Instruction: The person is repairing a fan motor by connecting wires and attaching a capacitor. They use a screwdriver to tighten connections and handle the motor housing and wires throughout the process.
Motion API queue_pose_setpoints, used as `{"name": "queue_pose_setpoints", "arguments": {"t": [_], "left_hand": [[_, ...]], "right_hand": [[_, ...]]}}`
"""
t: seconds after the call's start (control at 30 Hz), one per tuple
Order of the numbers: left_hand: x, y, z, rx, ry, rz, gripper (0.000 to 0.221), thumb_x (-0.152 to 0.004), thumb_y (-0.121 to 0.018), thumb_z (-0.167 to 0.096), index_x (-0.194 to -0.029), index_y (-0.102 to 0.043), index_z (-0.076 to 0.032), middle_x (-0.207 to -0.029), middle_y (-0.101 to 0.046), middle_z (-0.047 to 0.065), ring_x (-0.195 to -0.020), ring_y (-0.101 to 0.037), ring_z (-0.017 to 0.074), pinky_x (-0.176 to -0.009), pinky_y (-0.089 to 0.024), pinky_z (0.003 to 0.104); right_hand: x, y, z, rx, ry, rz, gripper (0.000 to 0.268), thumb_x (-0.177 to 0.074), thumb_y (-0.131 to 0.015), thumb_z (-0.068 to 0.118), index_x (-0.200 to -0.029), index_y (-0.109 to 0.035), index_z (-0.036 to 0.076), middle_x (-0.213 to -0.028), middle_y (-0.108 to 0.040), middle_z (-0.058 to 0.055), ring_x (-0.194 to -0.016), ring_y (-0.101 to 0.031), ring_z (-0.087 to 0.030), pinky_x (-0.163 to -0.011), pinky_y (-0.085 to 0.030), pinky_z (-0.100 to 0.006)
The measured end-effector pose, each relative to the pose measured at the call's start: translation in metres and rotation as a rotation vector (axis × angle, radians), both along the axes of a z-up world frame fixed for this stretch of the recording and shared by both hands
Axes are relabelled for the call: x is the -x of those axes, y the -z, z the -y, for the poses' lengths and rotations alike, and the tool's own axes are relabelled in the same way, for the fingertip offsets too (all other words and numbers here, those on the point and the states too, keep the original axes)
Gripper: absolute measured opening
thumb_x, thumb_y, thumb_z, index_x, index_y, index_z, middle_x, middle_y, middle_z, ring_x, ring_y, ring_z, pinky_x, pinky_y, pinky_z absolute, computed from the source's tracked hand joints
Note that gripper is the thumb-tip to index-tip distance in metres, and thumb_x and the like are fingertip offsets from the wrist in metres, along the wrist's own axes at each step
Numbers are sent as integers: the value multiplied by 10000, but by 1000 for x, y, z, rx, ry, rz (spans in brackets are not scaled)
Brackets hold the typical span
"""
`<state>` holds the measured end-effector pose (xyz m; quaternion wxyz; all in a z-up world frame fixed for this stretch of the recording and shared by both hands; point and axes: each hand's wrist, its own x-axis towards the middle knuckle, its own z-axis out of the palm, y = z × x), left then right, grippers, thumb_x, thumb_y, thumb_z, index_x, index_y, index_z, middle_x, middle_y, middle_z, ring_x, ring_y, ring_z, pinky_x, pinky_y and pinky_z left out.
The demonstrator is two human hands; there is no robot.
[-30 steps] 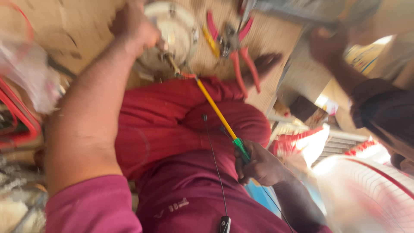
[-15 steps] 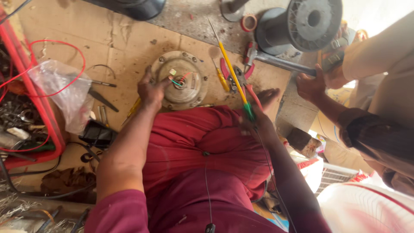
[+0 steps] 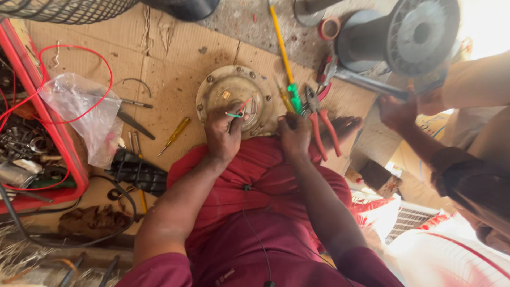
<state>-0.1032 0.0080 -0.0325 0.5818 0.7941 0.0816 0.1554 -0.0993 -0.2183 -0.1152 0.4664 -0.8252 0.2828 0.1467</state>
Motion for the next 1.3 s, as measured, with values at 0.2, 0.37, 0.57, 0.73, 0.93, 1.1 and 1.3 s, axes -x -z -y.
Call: {"name": "queue_pose_setpoints", "arguments": {"t": [0.2, 0.37, 0.57, 0.73, 0.93, 1.1, 1.3], "left_hand": [[1, 25, -6, 189, -74, -141, 164, -861, -866, -61, -926, -715, -56, -885, -738, 71, -779, -706, 152, -706, -566, 292], [1, 25, -6, -7, -88, -36, 460, -680, -989, -144, -1011, -677, -74, -973, -690, 28, -881, -632, 123, -759, -538, 305], [0, 18, 6, 161, -51, -122, 665, -648, -1049, -205, -1164, -659, -54, -1098, -643, 22, -841, -593, 80, -672, -515, 244], [-2, 20, 9, 298, 14, -96, 632, -757, -999, -209, -1242, -629, -44, -1204, -654, 48, -943, -663, 63, -666, -596, 227], [-28, 23, 48, 658, -187, -392, 294, -847, -889, -217, -809, -663, -33, -677, -667, 32, -551, -590, 50, -476, -444, 220], [-37, 23, 33, 551, -110, -602, 460, -825, -878, -184, -589, -498, -72, -577, -510, -2, -550, -430, 72, -482, -376, 295], [-36, -2, 30, 299, 311, -308, 316, -782, -806, -104, -626, -535, -52, -632, -568, 100, -591, -532, 184, -579, -458, 369]], "right_hand": [[6, 5, -26, -365, -40, -132, 569, -979, -706, 288, -1398, -529, -53, -1225, -708, -86, -1099, -681, -151, -952, -534, -283], [1, -2, -36, -481, -72, -165, 480, -990, -682, 266, -1343, -591, -45, -1134, -726, -110, -973, -672, -137, -860, -551, -282], [2, 1, -36, -539, -12, -187, 460, -975, -689, 260, -1323, -581, -21, -1132, -719, -92, -944, -684, -125, -830, -572, -275], [3, 4, -28, -493, -46, -218, 420, -987, -649, 252, -1315, -592, -4, -1139, -711, -89, -955, -692, -122, -849, -577, -273], [5, 26, -19, -721, 23, -262, 326, -1085, -540, 233, -1239, -616, -44, -1061, -684, -79, -927, -674, -156, -841, -569, -312], [-10, 1, -27, -702, 187, -378, 333, -1045, -528, 252, -1280, -630, 39, -1034, -687, -46, -867, -653, -138, -757, -539, -304], [-151, -78, -50, -45, -477, 118, 372, -893, -703, 369, -1151, -747, 104, -1045, -776, -85, -947, -760, -214, -840, -589, -343]]}}
